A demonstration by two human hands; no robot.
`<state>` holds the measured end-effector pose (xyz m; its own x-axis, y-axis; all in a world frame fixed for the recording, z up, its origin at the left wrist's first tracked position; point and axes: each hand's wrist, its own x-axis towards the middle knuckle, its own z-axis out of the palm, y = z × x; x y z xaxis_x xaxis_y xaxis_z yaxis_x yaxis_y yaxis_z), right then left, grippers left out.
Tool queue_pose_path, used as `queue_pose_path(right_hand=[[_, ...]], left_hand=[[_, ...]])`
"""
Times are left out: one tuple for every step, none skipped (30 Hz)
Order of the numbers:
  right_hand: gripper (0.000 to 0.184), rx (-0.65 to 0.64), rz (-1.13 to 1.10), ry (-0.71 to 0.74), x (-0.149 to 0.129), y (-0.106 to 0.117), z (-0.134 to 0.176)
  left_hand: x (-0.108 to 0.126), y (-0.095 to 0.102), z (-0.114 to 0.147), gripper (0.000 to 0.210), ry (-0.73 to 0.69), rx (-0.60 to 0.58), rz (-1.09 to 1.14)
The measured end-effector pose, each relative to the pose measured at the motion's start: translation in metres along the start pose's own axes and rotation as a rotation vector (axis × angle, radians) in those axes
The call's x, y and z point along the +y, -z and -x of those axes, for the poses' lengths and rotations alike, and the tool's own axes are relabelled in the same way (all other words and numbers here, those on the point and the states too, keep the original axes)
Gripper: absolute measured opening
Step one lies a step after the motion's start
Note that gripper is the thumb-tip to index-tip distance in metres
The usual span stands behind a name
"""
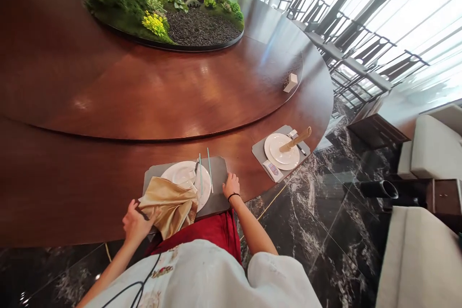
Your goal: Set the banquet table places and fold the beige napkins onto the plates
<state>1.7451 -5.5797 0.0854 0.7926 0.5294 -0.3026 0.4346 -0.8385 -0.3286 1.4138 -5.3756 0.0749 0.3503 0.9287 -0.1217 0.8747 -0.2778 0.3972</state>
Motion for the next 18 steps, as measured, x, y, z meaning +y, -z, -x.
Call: queue_pose_path(right_hand=[[0.050, 0.024, -0.028, 0.070, -0.008, 0.001, 0.004], [0.048, 0.027, -0.066, 0.134, -0.016, 0.002, 0.008], [0.045, 0.023, -0.109, 0.187, -0.023, 0.002, 0.011], [0.042, 0.024, -0.155, 0.226, -0.029, 0.004, 0.015], [0.040, 0.031, -0.204, 0.250, -0.035, 0.007, 0.019], [0.038, 0.041, -0.255, 0.272, -0.042, 0.012, 0.022], [0.036, 0.045, -0.310, 0.304, -0.049, 0.019, 0.026], [0.035, 0.032, -0.367, 0.355, -0.057, 0.027, 0.030], [0.037, -0.004, -0.425, 0.430, -0.068, 0.036, 0.035], [0.045, -0.062, -0.481, 0.527, -0.081, 0.044, 0.042], [0.061, -0.138, -0.530, 0.638, -0.097, 0.050, 0.050], [0.079, -0.224, -0.569, 0.751, -0.115, 0.054, 0.059], [0.095, -0.312, -0.601, 0.855, -0.136, 0.054, 0.069], [0.102, -0.391, -0.627, 0.939, -0.159, 0.050, 0.079], [0.096, -0.460, -0.653, 0.997, -0.181, 0.045, 0.087], [0.077, -0.525, -0.682, 1.027, -0.202, 0.039, 0.093], [0.055, -0.564, -0.715, 1.017, -0.221, 0.034, 0.094], [0.037, -0.576, -0.739, 0.981, -0.237, 0.032, 0.090]], left_hand=[[0.009, 0.002, -0.001, 0.100, 0.007, -0.062, -0.032], [0.015, 0.005, -0.004, 0.094, 0.031, -0.122, -0.058], [0.019, 0.009, -0.008, 0.082, 0.053, -0.179, -0.073], [0.020, 0.014, -0.013, 0.066, 0.058, -0.235, -0.068], [0.021, 0.022, -0.019, 0.053, 0.046, -0.292, -0.046], [0.021, 0.032, -0.024, 0.045, 0.026, -0.344, -0.006], [0.021, 0.046, -0.028, 0.041, 0.008, -0.383, 0.057], [0.023, 0.063, -0.030, 0.038, -0.008, -0.416, 0.150], [0.027, 0.083, -0.030, 0.037, -0.019, -0.448, 0.268], [0.035, 0.104, -0.027, 0.036, -0.024, -0.477, 0.423], [0.046, 0.125, -0.022, 0.037, -0.033, -0.545, 0.612], [0.060, 0.145, -0.016, 0.040, -0.005, -0.628, 0.802], [0.077, 0.164, -0.009, 0.043, 0.051, -0.710, 0.959], [0.096, 0.180, -0.002, 0.044, 0.108, -0.761, 1.090], [0.115, 0.194, 0.003, 0.043, 0.129, -0.758, 1.182], [0.133, 0.206, 0.007, 0.040, 0.122, -0.735, 1.222], [0.148, 0.216, 0.007, 0.039, 0.095, -0.702, 1.237], [0.160, 0.224, 0.005, 0.039, 0.055, -0.633, 1.251]])
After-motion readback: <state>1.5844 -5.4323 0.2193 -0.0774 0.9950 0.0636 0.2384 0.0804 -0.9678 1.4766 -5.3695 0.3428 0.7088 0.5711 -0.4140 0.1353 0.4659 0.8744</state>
